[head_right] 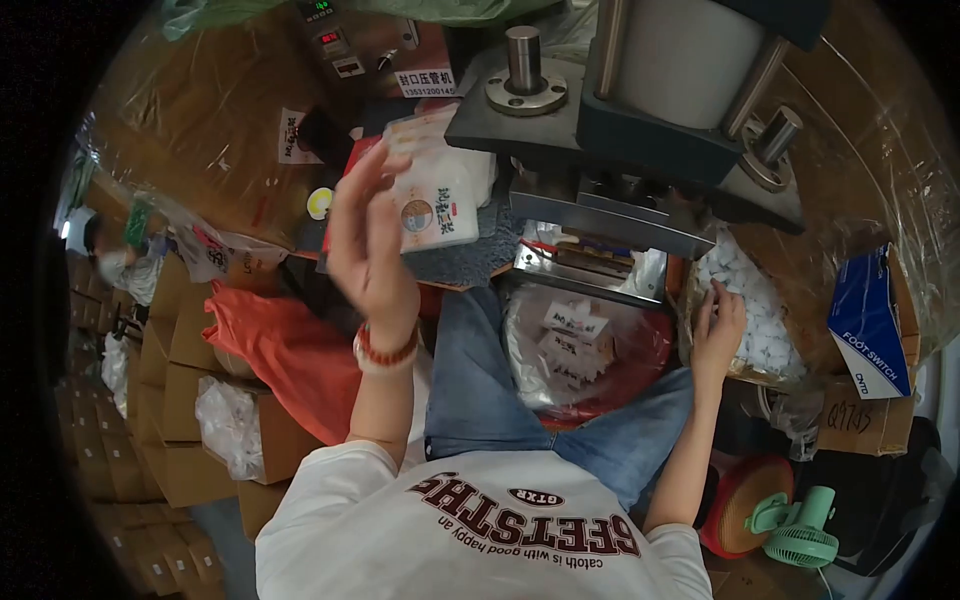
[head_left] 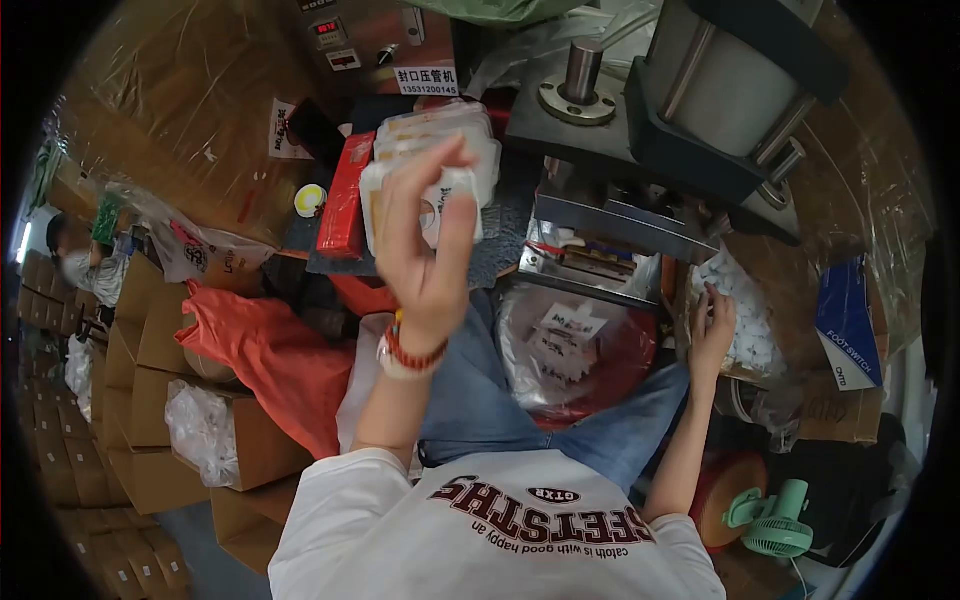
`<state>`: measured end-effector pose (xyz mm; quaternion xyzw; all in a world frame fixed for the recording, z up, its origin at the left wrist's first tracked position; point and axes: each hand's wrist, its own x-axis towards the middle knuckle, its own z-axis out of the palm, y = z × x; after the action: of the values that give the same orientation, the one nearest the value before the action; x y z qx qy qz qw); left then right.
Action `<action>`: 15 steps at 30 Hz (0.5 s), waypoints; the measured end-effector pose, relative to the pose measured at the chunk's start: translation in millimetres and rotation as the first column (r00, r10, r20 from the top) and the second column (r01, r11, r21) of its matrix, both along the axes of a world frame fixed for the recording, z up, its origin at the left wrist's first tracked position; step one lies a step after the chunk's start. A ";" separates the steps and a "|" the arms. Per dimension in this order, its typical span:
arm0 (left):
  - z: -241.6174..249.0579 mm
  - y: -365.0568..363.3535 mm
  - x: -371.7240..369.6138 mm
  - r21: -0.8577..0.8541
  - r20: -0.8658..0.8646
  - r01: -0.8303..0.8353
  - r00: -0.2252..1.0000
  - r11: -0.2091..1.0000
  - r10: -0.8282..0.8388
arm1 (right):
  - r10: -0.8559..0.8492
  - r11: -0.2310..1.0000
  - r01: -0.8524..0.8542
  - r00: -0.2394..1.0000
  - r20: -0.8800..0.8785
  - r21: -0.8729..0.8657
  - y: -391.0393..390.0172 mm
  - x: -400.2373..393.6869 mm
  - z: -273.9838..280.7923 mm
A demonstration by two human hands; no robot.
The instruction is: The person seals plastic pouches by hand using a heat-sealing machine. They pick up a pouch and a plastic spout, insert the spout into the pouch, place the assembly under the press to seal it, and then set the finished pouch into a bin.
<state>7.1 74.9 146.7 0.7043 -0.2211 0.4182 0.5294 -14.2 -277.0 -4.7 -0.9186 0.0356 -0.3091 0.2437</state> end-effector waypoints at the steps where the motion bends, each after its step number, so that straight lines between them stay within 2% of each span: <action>1: -38.2 12.0 43.6 -0.021 -0.184 -0.104 0.978 0.994 0.099 | 0.005 1.000 -0.005 1.000 0.002 0.007 1.0 -0.6 -0.4; 2: -72.7 27.8 84.8 0.244 -0.157 -0.275 0.935 0.930 0.318 | 0.001 1.000 -0.001 1.000 0.020 0.013 1.7 -0.3 0.1; 3: -107.5 43.6 110.8 0.482 -0.073 -0.422 0.854 0.767 0.516 | 0.001 1.000 -0.002 0.999 0.039 0.018 2.7 0.7 0.5; 5: -176.4 56.6 131.3 0.819 -0.103 -0.320 0.735 0.477 0.670 | -0.010 0.999 0.008 0.999 0.046 0.039 6.3 -0.6 0.5; 6: -182.5 52.8 128.4 0.837 -0.032 -0.359 0.721 0.412 0.693 | -0.016 0.999 0.013 0.997 0.079 0.040 7.8 -2.4 2.2; 7: -184.6 45.7 125.4 0.839 -0.028 -0.360 0.721 0.408 0.693 | -0.029 0.999 0.024 0.994 0.109 0.042 9.3 -4.0 3.7; 9: -187.8 34.1 116.2 0.729 -0.118 -0.369 0.762 0.577 0.637 | -0.079 0.992 0.071 0.994 0.080 0.104 13.7 -7.5 6.3; 11: -186.1 35.7 107.1 0.709 -0.138 -0.352 0.780 0.610 0.610 | -0.091 0.995 0.078 0.967 0.238 0.065 18.0 -9.2 13.9; 12: -174.1 36.2 92.9 0.697 -0.132 -0.377 0.768 0.610 0.626 | -0.100 0.994 0.087 0.968 0.232 0.065 20.9 -16.3 17.1; 13: -161.5 34.8 78.9 0.680 -0.125 -0.404 0.758 0.612 0.640 | -0.116 0.966 0.050 0.962 0.248 0.254 25.9 -25.6 21.1; 14: -153.4 31.8 59.4 0.743 -0.056 -0.407 0.754 0.532 0.655 | -0.137 0.902 0.011 0.955 0.262 0.433 32.1 -34.7 23.1; 15: -159.6 29.9 40.9 0.745 -0.066 -0.390 0.764 0.541 0.642 | -0.153 0.902 0.031 0.955 0.253 0.430 40.1 -46.2 23.1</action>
<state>48.0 104.8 -13.0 0.9413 -0.0471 0.3175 0.1045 -60.4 -236.9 18.5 -0.7883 0.1104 -0.4323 0.4238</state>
